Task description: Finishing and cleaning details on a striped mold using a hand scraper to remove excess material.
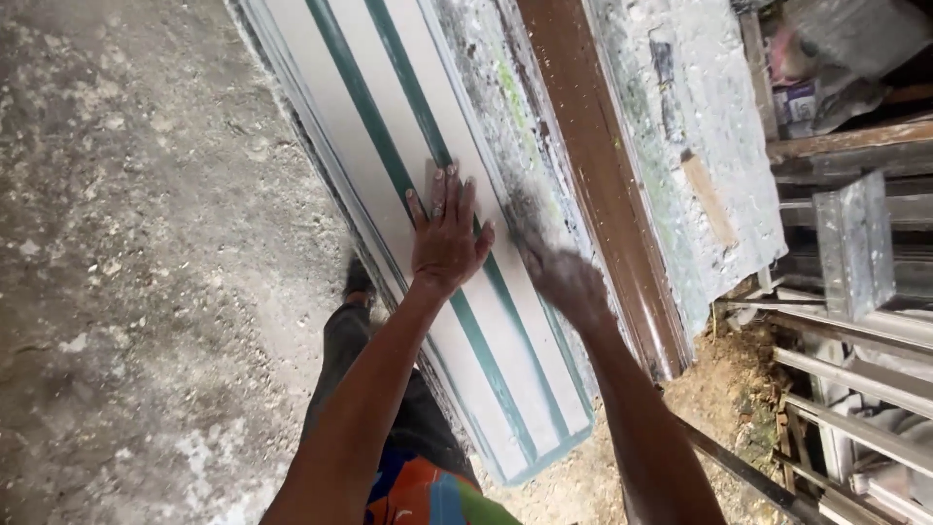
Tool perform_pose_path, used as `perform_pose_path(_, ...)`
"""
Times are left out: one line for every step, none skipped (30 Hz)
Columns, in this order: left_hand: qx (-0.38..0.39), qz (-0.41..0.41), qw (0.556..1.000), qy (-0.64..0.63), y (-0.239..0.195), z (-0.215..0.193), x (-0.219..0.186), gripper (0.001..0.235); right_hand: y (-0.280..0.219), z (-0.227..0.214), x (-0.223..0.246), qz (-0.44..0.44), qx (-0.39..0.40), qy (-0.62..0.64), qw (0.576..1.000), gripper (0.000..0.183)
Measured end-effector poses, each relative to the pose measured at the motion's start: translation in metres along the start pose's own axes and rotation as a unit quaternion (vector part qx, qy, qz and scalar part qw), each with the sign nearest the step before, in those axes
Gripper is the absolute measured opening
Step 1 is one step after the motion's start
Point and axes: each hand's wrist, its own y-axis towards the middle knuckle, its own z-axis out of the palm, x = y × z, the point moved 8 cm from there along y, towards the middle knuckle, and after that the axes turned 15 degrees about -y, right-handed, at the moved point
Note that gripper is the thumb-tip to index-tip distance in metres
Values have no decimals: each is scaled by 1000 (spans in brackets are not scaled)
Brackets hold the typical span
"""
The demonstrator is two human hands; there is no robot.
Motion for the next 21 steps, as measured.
perform_pose_path(0,1,1000,2,0,-3,-2,70,-28,7,-6,29,49,16,998,50)
perform_pose_path(-2,-3,1000,6,2,-8,0,70,-53,12,-9,53,97,29,993,51)
perform_pose_path(-8,-5,1000,5,6,-7,1,70,-52,36,-21,52,93,25,994,51)
perform_pose_path(3,-12,1000,1,6,-4,2,69,-55,66,-36,65,108,24,992,52)
perform_pose_path(13,-19,1000,-3,5,0,2,68,-58,96,-51,78,123,23,989,52)
perform_pose_path(18,-16,1000,-7,2,-3,1,68,-52,72,-37,84,127,26,988,52)
perform_pose_path(19,-15,1000,-17,1,-6,-1,68,-44,45,-21,69,119,26,990,52)
perform_pose_path(13,-9,1000,-25,9,-8,2,67,-27,13,-4,53,102,27,993,51)
perform_pose_path(10,0,1000,-27,12,-7,1,67,-1,0,5,58,96,31,993,51)
perform_pose_path(19,-6,999,-48,10,-7,3,67,24,-15,17,53,76,26,995,51)
perform_pose_path(28,-11,997,-70,9,-7,6,66,49,-31,30,48,56,20,997,51)
perform_pose_path(32,-13,997,-71,11,-4,8,66,53,-43,30,48,60,20,997,51)
perform_pose_path(76,-49,989,-116,12,6,15,68,58,-55,32,49,62,17,997,51)
perform_pose_path(121,-84,975,-164,8,16,20,69,60,-65,32,54,65,13,996,51)
perform_pose_path(126,-85,974,-167,14,7,28,69,37,-58,35,57,71,13,996,51)
perform_pose_path(84,-57,981,-164,34,-5,34,70,22,-54,32,75,106,18,991,51)
perform_pose_path(41,-29,986,-159,53,-18,40,72,6,-50,30,92,141,23,986,51)
perform_pose_path(38,-31,986,-160,82,-25,59,72,17,1,9,91,139,18,986,51)
perform_pose_path(27,-40,992,-119,109,-33,79,72,21,38,-8,52,52,28,997,48)
perform_pose_path(21,-53,995,-76,128,-42,97,71,7,75,-27,9,-29,38,999,46)
perform_pose_path(22,-60,995,-76,145,-39,115,71,31,11,10,5,-25,34,999,46)
